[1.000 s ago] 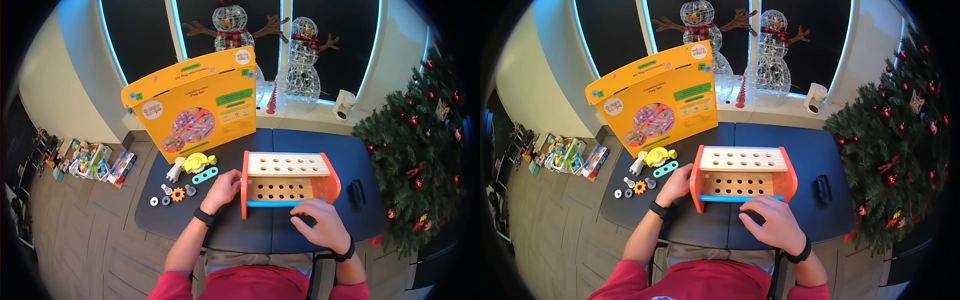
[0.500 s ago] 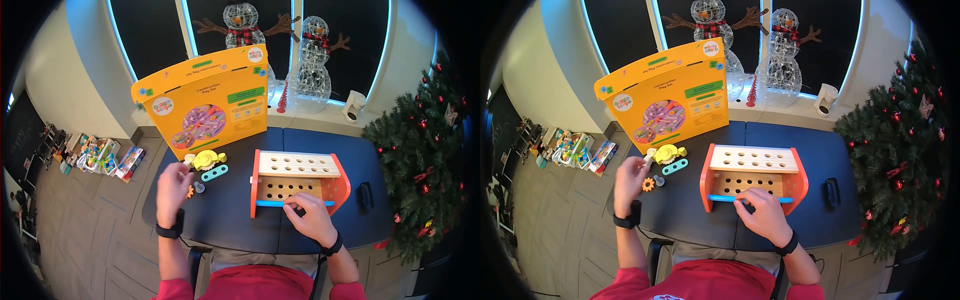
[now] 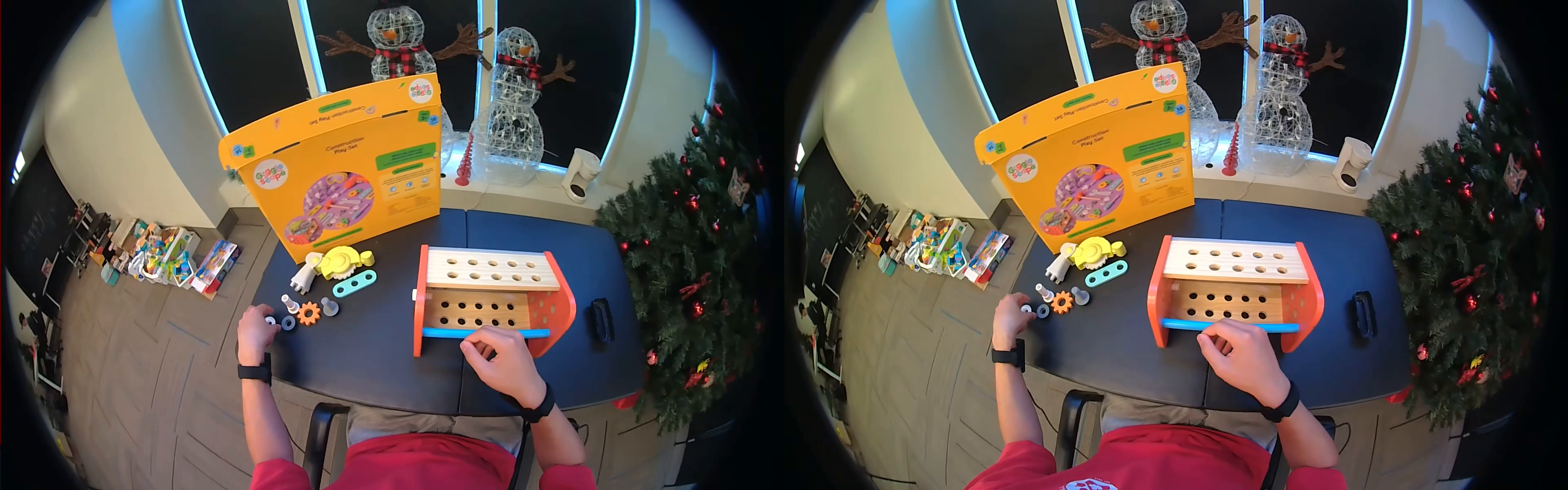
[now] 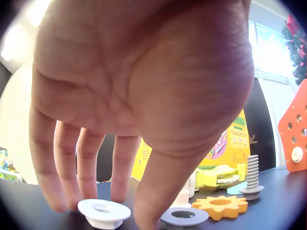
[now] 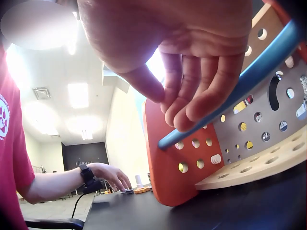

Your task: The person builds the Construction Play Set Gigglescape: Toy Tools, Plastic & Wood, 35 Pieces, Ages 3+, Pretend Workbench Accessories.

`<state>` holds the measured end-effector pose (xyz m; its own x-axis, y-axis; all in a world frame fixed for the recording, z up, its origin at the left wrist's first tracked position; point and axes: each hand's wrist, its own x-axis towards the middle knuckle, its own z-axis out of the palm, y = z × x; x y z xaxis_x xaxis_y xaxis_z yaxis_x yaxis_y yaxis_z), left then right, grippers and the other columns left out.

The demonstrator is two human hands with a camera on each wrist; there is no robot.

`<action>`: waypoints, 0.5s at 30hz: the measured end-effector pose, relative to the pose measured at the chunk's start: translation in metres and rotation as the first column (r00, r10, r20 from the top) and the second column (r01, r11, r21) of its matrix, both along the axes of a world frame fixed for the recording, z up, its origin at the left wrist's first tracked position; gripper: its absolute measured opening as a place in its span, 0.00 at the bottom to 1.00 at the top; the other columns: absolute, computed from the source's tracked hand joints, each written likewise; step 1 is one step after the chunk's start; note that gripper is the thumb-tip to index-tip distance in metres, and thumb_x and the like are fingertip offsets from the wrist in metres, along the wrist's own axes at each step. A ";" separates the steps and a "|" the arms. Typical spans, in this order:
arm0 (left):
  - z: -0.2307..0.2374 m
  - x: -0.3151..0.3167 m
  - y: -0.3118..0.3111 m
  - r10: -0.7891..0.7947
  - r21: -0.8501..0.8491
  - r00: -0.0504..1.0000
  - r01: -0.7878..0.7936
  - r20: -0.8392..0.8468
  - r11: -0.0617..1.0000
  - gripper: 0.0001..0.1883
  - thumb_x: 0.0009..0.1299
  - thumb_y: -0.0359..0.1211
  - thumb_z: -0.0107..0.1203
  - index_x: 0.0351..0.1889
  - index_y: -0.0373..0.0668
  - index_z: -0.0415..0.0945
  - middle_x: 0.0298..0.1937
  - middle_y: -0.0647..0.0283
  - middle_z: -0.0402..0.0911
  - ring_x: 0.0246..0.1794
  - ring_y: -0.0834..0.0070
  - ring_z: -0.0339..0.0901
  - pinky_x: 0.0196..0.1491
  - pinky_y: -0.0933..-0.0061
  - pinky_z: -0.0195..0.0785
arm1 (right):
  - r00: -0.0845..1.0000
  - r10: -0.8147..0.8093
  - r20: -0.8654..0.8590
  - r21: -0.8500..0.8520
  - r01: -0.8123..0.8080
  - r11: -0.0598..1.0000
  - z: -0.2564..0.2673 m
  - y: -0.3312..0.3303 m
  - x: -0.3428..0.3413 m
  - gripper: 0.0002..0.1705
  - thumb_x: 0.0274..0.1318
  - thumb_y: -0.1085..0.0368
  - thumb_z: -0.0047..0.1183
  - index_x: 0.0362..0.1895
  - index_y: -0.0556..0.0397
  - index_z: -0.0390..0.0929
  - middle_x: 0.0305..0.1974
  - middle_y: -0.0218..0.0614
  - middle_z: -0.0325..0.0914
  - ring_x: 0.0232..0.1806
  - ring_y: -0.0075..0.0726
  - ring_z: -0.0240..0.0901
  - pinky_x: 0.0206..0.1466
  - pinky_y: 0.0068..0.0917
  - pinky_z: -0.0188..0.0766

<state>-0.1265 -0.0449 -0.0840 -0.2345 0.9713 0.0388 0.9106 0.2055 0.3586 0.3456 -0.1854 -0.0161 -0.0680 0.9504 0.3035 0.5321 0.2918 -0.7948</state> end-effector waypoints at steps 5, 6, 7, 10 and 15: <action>0.001 0.003 0.000 0.030 0.011 0.999 -0.030 0.040 0.999 0.20 0.56 0.28 0.76 0.49 0.40 0.89 0.47 0.49 0.89 0.47 0.53 0.89 0.51 0.57 0.83 | 1.000 -0.006 0.001 -0.002 0.006 1.000 -0.001 0.000 0.002 0.06 0.63 0.69 0.66 0.34 0.57 0.84 0.25 0.34 0.81 0.20 0.29 0.79 0.27 0.26 0.72; 0.021 0.016 -0.008 0.104 0.006 0.990 -0.105 0.098 0.994 0.18 0.58 0.29 0.75 0.48 0.39 0.89 0.45 0.49 0.89 0.45 0.54 0.89 0.50 0.58 0.83 | 1.000 -0.007 0.004 0.003 0.007 1.000 -0.002 0.000 0.003 0.06 0.63 0.69 0.66 0.34 0.57 0.84 0.24 0.34 0.81 0.20 0.29 0.78 0.27 0.26 0.72; 0.036 0.025 -0.015 0.176 -0.004 0.972 -0.177 0.156 0.984 0.17 0.59 0.30 0.74 0.47 0.38 0.89 0.43 0.48 0.90 0.44 0.55 0.90 0.49 0.59 0.83 | 1.000 -0.014 0.002 0.005 0.014 1.000 -0.002 0.001 0.003 0.06 0.63 0.69 0.66 0.34 0.57 0.84 0.24 0.34 0.81 0.20 0.29 0.78 0.27 0.26 0.72; 0.046 0.031 -0.023 0.087 0.246 0.995 -0.096 0.047 0.965 0.15 0.65 0.29 0.72 0.49 0.37 0.88 0.42 0.48 0.90 0.41 0.61 0.91 0.46 0.64 0.82 | 1.000 -0.024 -0.021 0.003 0.024 1.000 -0.002 0.000 0.002 0.06 0.64 0.69 0.66 0.34 0.56 0.84 0.24 0.33 0.81 0.20 0.28 0.78 0.26 0.26 0.71; 0.111 0.088 -0.054 -0.186 0.327 0.843 0.012 0.504 0.945 0.14 0.72 0.28 0.69 0.54 0.35 0.87 0.41 0.54 0.91 0.39 0.74 0.88 0.45 0.72 0.80 | 1.000 0.005 -0.023 0.132 -0.002 0.991 0.004 0.002 0.000 0.04 0.62 0.70 0.67 0.36 0.56 0.84 0.28 0.33 0.81 0.23 0.27 0.79 0.27 0.25 0.72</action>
